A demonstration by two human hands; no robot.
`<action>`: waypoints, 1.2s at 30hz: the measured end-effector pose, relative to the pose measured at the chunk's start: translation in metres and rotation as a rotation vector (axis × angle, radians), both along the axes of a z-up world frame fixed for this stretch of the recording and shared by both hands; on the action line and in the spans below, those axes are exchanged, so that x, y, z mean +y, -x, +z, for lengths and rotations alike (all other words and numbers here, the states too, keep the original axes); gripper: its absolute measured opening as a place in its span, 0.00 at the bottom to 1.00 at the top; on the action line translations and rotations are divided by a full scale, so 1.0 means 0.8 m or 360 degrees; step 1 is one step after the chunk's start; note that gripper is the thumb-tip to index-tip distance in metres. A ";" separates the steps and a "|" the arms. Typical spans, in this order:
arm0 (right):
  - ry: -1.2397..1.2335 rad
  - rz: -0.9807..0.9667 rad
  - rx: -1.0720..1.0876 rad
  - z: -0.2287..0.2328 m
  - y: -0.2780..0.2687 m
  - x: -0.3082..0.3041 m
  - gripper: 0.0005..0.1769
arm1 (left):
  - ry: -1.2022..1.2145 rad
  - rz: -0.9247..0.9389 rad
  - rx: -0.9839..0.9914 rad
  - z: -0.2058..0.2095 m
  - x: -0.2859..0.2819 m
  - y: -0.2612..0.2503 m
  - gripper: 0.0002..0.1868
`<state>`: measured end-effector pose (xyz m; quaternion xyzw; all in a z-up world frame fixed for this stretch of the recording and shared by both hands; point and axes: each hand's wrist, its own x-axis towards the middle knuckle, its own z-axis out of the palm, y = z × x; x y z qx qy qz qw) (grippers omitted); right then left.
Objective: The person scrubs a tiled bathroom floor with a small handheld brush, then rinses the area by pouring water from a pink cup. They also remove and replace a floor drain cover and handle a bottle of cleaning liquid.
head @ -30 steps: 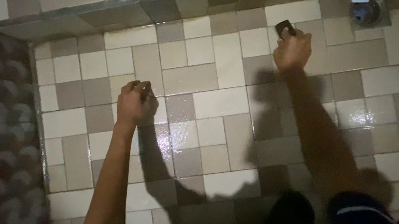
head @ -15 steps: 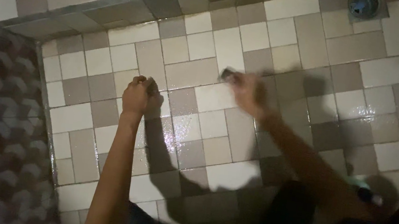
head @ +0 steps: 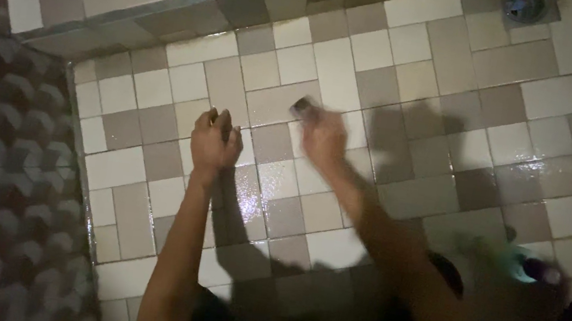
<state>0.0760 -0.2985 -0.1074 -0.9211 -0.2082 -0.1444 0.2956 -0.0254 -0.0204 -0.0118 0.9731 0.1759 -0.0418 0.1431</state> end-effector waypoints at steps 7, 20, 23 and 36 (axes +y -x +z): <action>-0.0015 0.0528 -0.0064 0.134 -0.025 -0.044 0.08 | -0.0030 -0.0146 -0.0419 -0.018 -0.005 0.018 0.27; 0.0152 0.0070 -0.0297 0.042 0.025 -0.052 0.02 | -0.0091 -0.0133 -0.0466 -0.039 0.006 0.009 0.22; 0.0062 0.0471 -0.0195 0.119 0.134 -0.010 0.04 | -0.0073 -0.0166 -0.0466 -0.018 0.003 0.010 0.21; -0.0590 -0.0247 0.0289 0.054 -0.110 -0.207 0.46 | -0.0073 -0.0172 -0.0573 -0.025 0.003 0.008 0.21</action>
